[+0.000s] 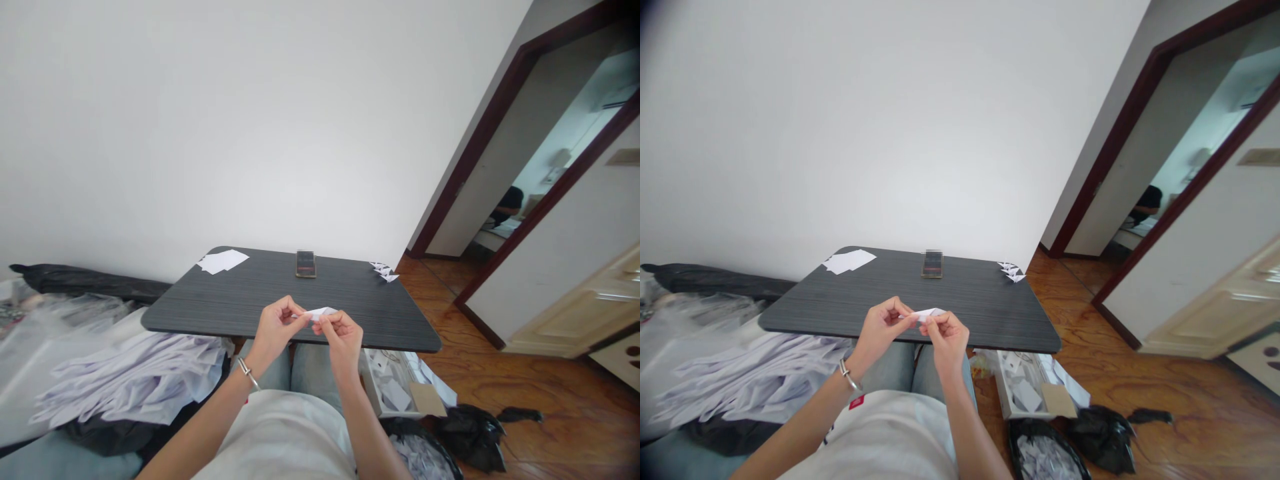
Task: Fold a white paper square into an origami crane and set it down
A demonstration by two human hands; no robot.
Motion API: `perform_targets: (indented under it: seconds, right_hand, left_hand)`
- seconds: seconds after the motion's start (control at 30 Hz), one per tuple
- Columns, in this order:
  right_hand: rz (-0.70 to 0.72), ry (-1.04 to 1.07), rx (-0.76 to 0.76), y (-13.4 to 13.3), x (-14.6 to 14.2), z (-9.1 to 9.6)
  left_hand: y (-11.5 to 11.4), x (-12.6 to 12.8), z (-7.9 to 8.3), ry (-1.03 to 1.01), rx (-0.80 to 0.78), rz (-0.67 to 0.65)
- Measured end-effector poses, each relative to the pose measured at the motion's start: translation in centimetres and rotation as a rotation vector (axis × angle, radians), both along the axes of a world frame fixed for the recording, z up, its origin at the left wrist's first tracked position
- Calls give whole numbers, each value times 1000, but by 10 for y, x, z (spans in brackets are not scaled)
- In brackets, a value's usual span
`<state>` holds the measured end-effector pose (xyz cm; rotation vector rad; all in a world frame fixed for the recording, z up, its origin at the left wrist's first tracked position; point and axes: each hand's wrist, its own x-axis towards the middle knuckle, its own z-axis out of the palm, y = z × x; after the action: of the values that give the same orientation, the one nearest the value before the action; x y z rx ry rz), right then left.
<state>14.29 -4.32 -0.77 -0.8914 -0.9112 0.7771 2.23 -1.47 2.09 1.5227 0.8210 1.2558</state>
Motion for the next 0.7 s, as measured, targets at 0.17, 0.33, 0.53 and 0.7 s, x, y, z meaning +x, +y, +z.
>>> perform_targets:
  seconds: [0.17, 0.33, 0.53, 0.7]
  right_hand:
    - [-14, 0, 4, 0, 1, 0]
    - [-25, 10, 20, -1, 2, 0]
    - [-18, -33, 44, -3, 2, 0]
    - [4, -87, 58, -3, 4, -1]
  left_hand:
    - [-4, -4, 5, -66, -137, -56]
    - [-4, -10, 7, -55, -108, -62]
    - [1, -14, 8, 15, -43, -103]
    - [1, -15, 12, -11, -91, -140]
